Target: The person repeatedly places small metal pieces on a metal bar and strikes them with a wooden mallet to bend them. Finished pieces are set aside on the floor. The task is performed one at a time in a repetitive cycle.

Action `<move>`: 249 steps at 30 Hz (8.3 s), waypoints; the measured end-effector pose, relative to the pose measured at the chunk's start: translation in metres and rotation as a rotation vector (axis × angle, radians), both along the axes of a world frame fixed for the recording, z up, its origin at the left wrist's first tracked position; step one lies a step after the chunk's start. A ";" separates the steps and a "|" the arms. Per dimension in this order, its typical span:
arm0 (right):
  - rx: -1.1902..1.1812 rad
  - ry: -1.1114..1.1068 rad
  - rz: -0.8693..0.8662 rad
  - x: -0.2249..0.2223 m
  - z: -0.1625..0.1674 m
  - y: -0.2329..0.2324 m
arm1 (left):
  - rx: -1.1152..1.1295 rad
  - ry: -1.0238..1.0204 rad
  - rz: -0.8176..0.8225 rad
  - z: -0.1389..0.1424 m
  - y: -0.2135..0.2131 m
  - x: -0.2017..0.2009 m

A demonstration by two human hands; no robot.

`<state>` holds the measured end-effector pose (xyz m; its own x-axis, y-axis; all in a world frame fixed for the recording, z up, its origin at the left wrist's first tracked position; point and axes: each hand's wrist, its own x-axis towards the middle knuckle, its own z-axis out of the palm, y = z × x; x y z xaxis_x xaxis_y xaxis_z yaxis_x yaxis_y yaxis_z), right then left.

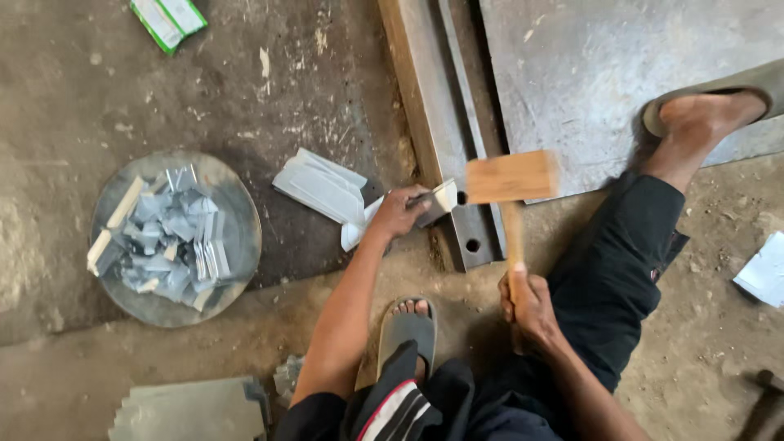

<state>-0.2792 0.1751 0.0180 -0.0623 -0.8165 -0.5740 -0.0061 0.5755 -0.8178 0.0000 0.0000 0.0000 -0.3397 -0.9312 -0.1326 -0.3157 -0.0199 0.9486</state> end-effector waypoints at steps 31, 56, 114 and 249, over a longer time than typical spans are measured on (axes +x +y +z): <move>-0.225 0.561 0.269 -0.023 -0.026 0.022 | -0.174 -0.202 0.048 -0.018 0.025 -0.006; -0.156 -0.675 0.060 0.008 -0.007 -0.046 | 0.438 0.740 0.142 0.027 0.121 -0.022; -1.085 0.614 0.203 0.023 0.106 -0.011 | -0.066 0.617 0.255 -0.009 0.073 -0.030; -0.097 0.528 0.155 0.012 0.019 0.042 | -0.192 -0.107 0.203 -0.024 0.013 -0.028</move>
<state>-0.2669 0.2175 0.0373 -0.1960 -0.8864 -0.4193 -0.5081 0.4576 -0.7297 -0.0275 0.0128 -0.0240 -0.1371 -0.9902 0.0277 -0.4217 0.0837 0.9029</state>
